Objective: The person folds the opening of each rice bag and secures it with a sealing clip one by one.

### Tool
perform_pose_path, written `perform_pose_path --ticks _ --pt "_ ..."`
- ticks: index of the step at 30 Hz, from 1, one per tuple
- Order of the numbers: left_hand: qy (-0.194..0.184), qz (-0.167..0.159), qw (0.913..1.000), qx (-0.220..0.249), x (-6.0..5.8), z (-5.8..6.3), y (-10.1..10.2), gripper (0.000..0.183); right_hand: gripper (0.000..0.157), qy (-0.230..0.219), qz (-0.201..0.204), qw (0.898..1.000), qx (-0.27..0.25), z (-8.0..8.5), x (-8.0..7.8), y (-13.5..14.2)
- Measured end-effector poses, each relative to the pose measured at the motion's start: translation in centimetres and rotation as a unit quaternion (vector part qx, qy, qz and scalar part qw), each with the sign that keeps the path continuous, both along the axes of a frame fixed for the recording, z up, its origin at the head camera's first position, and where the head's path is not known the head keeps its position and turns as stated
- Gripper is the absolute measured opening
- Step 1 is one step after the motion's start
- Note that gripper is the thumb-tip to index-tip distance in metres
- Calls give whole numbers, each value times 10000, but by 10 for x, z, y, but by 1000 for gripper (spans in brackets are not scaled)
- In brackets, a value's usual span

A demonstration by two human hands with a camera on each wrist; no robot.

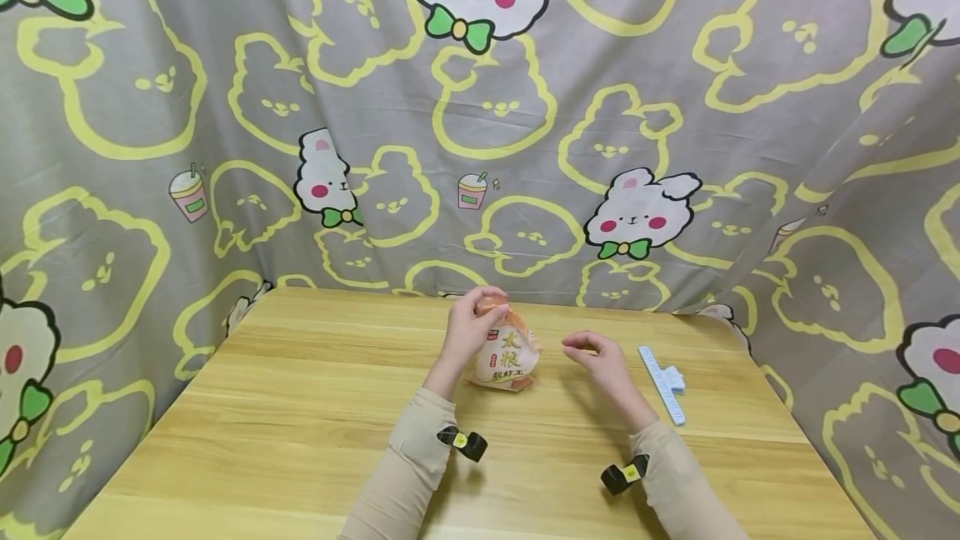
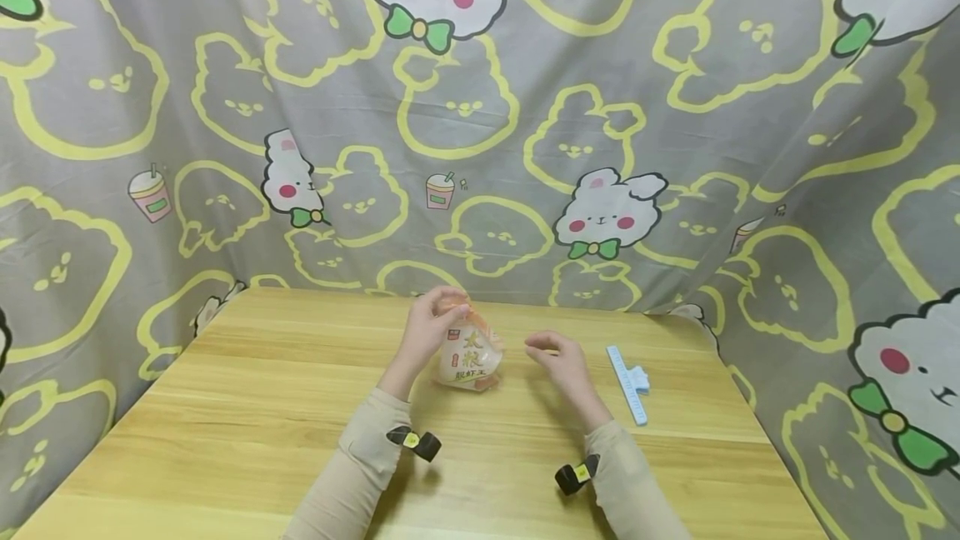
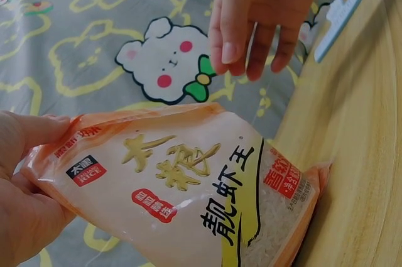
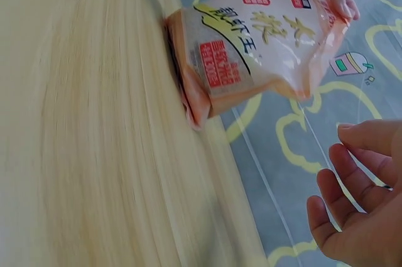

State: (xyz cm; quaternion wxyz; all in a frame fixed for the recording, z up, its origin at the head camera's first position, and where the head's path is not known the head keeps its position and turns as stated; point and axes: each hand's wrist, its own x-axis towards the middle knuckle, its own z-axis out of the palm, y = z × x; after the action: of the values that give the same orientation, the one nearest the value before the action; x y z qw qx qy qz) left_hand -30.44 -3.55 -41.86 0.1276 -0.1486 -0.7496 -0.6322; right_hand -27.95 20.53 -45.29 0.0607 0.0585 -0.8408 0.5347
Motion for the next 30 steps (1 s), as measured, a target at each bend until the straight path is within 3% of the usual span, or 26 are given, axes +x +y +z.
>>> perform_pose_path --ticks 4,9,19,30 --pt "-40 37 10000 21 0 0 1 19 20 14 -84 10000 7 4 5 7" --pt "-28 22 10000 8 1 0 1 20 22 107 -208 9996 179 -9 -1 24" --pt "0 15 10000 66 0 0 1 23 25 140 -458 9980 415 -12 4 48" --pt "-11 -6 9999 122 0 0 2 27 32 -88 -669 9976 184 -16 6 67"
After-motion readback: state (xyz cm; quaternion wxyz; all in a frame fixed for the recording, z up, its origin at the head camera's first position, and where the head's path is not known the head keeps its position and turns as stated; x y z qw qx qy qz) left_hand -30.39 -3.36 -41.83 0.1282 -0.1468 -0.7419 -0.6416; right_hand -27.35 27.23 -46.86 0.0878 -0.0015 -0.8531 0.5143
